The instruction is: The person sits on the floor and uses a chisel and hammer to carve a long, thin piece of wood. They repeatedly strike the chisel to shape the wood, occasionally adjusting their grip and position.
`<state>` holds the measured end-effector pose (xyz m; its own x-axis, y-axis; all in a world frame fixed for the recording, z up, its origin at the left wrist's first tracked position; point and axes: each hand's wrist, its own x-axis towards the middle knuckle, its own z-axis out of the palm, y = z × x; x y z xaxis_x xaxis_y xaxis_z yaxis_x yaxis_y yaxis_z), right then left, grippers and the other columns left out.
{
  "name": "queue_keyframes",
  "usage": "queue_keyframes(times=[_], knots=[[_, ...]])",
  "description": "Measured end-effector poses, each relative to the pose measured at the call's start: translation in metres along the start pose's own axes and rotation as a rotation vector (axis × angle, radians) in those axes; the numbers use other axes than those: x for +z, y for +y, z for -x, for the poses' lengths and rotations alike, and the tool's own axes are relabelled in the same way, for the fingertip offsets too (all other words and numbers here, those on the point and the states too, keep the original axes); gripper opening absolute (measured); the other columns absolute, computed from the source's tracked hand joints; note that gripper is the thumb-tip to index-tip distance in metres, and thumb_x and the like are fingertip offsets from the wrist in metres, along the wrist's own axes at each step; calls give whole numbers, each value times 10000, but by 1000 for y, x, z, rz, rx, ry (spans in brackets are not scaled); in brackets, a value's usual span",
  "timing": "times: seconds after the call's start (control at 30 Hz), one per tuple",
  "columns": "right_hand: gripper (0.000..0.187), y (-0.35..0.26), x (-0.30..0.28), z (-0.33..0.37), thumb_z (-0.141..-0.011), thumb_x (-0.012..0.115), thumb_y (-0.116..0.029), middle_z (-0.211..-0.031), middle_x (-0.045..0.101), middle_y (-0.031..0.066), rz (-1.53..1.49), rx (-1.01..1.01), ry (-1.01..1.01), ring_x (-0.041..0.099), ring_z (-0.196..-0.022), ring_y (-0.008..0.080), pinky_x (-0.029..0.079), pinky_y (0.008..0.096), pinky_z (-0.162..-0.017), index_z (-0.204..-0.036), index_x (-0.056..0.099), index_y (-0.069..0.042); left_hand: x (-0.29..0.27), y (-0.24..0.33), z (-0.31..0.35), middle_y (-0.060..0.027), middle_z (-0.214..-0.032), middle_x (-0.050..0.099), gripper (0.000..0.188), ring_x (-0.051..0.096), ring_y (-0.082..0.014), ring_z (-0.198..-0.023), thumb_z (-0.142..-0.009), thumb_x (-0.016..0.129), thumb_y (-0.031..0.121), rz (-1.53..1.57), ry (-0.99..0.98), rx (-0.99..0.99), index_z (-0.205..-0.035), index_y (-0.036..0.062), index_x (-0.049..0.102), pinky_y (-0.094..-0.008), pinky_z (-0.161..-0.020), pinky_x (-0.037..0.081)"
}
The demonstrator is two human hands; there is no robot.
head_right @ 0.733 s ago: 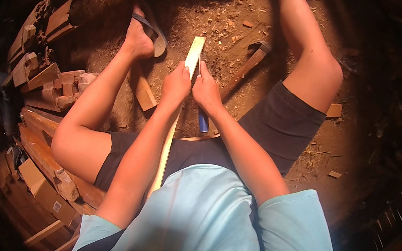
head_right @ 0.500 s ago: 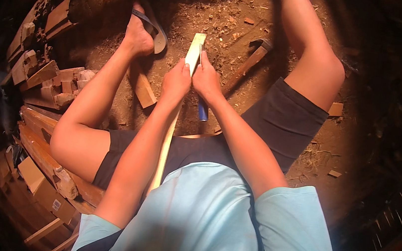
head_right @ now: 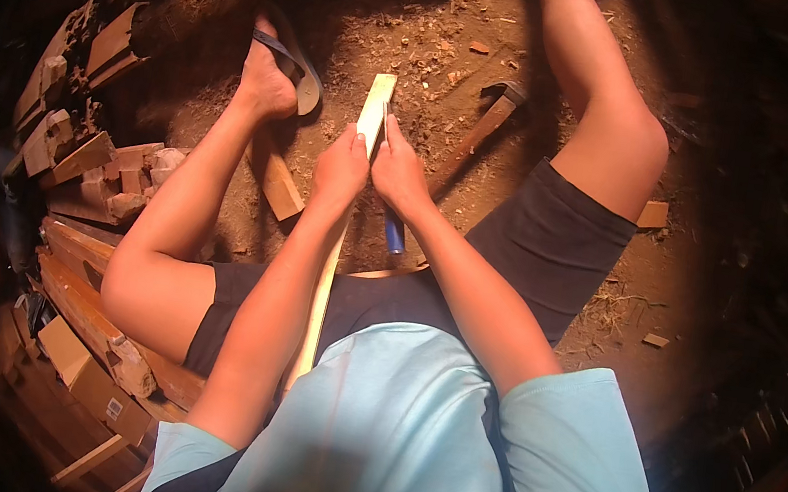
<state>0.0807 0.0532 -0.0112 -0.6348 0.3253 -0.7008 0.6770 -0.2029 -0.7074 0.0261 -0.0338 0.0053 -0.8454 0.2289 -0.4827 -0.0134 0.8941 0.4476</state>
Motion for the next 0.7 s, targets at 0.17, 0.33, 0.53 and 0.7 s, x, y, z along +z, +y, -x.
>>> queue_keyframes(times=[0.17, 0.33, 0.53, 0.7], knots=[[512, 12, 2, -19, -959, 360, -175, -1082, 631, 284, 65, -120, 80, 639, -972, 398, 482, 444, -867, -1466, 346, -108, -14, 19, 0, -255, -1006, 657, 387, 625, -441, -968, -986, 390, 290, -32, -151, -21, -1310, 112, 503, -515, -839, 482], [523, -5, -2, 9, -952, 355, -147, -828, 651, 207, -27, 13, 30, 621, -534, 242, 515, 386, -554, -1472, 334, -90, 0, 0, 0, -264, -953, 656, 352, 627, -454, -916, -980, 397, 280, -8, -53, -3, -1244, 89, 531, -525, -821, 482], [525, -7, -2, -3, -965, 369, -166, -786, 649, 165, -61, 18, -2, 613, -542, 212, 504, 369, -525, -1483, 316, -93, -6, 2, -1, -266, -942, 657, 347, 629, -454, -908, -979, 397, 272, -13, -81, 27, -1239, 91, 539, -532, -819, 481], [514, 0, -3, -3, -978, 351, -156, -753, 636, 144, -30, -33, 36, 574, -483, 181, 491, 353, -477, -1489, 315, -111, -4, 6, 2, -264, -961, 658, 349, 626, -453, -929, -980, 398, 274, 8, -79, 16, -1249, 90, 526, -530, -821, 484]])
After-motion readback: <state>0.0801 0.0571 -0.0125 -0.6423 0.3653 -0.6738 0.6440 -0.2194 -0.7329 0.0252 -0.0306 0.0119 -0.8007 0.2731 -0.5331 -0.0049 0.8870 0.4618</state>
